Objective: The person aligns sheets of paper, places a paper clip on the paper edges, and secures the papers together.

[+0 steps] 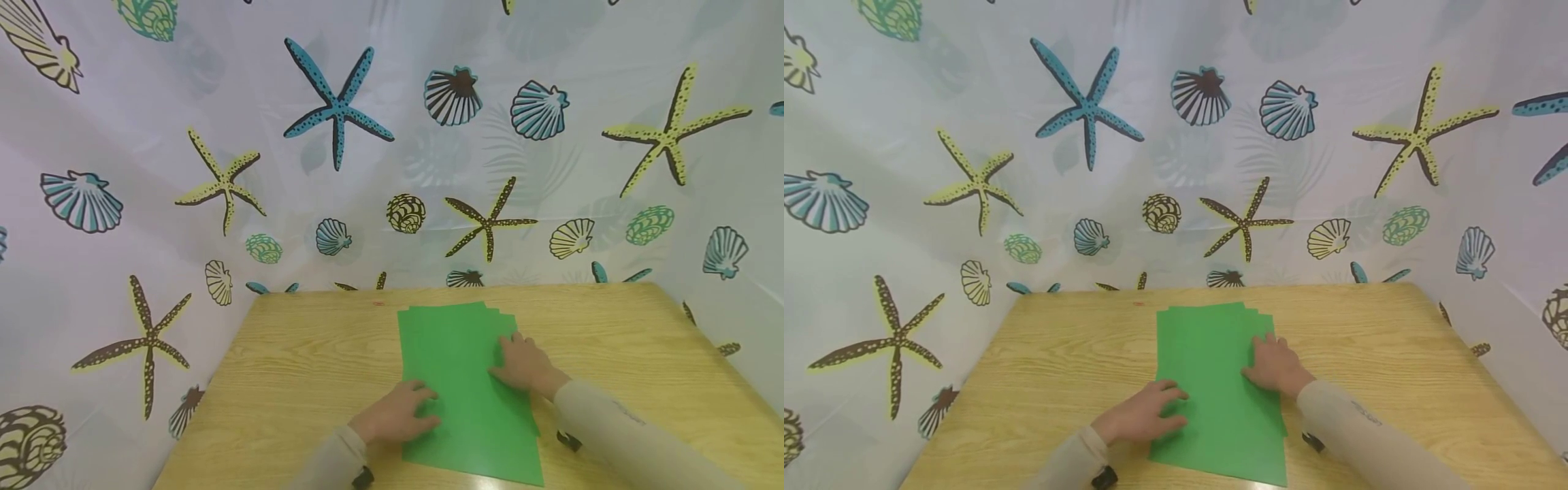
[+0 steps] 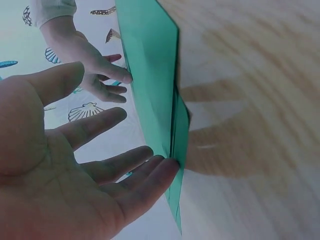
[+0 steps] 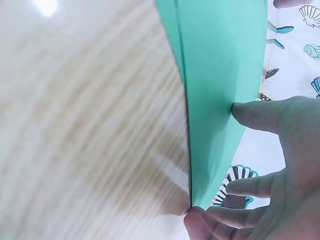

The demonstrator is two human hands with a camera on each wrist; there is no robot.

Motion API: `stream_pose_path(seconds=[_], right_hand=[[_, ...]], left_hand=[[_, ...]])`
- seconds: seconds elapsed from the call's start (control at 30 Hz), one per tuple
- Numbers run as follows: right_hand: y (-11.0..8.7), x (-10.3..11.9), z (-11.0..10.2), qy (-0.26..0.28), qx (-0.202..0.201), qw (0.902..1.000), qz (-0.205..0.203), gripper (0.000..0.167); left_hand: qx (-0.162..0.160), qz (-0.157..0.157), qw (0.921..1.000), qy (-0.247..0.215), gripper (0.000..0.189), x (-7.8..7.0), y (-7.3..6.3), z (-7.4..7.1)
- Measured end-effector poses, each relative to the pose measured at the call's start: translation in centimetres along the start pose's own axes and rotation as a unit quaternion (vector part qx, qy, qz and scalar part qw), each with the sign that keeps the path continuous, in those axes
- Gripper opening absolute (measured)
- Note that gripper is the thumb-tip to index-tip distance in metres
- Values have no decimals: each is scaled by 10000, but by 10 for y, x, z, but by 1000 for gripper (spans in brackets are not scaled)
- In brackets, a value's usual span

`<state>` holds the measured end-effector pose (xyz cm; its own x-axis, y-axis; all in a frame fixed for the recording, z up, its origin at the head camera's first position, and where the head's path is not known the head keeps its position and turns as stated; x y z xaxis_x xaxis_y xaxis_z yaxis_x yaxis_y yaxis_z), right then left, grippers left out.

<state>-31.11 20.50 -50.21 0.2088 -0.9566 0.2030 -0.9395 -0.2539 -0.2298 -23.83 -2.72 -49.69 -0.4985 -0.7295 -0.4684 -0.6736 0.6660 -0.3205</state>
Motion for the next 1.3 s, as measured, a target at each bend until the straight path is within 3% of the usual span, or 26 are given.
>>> stream_pose_path(seconds=[0.2,0.37,0.57,0.77,0.87,1.1,1.3], right_hand=[[-6,-1,3,46,-9,10000,-14,69],[-13,1,4,197,65,9998,-29,71],[-22,4,4,464,57,9989,14,69],[-30,7,3,670,-26,9977,45,71],[-32,6,5,782,-17,9969,105,73],[-37,9,8,961,-20,9953,133,80],[-39,12,6,894,-109,9958,156,80]], left_hand=[[5,106,9990,-444,48,8,-5,-2],[-44,12,9925,-1219,45,16,-8,-5],[-189,-219,9671,-2528,42,25,-13,-8],[-179,-306,9319,-3611,46,31,-19,-7],[-194,-312,9184,-3941,48,32,-20,-8],[-109,-337,9014,-4316,52,33,-21,-7],[-163,-459,8930,-4475,53,34,-20,-8]])
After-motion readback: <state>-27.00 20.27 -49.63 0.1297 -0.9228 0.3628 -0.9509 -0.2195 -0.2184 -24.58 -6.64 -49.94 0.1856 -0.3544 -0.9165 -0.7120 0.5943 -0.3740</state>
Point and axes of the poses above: each hand's wrist, its own y-axis towards the middle knuckle, its own z-axis out of the palm, x = y × z, the point moved 6 cm from there along y, towards the middle knuckle, and after that the axes turned 12 degrees about x, right-handed, at the moved point
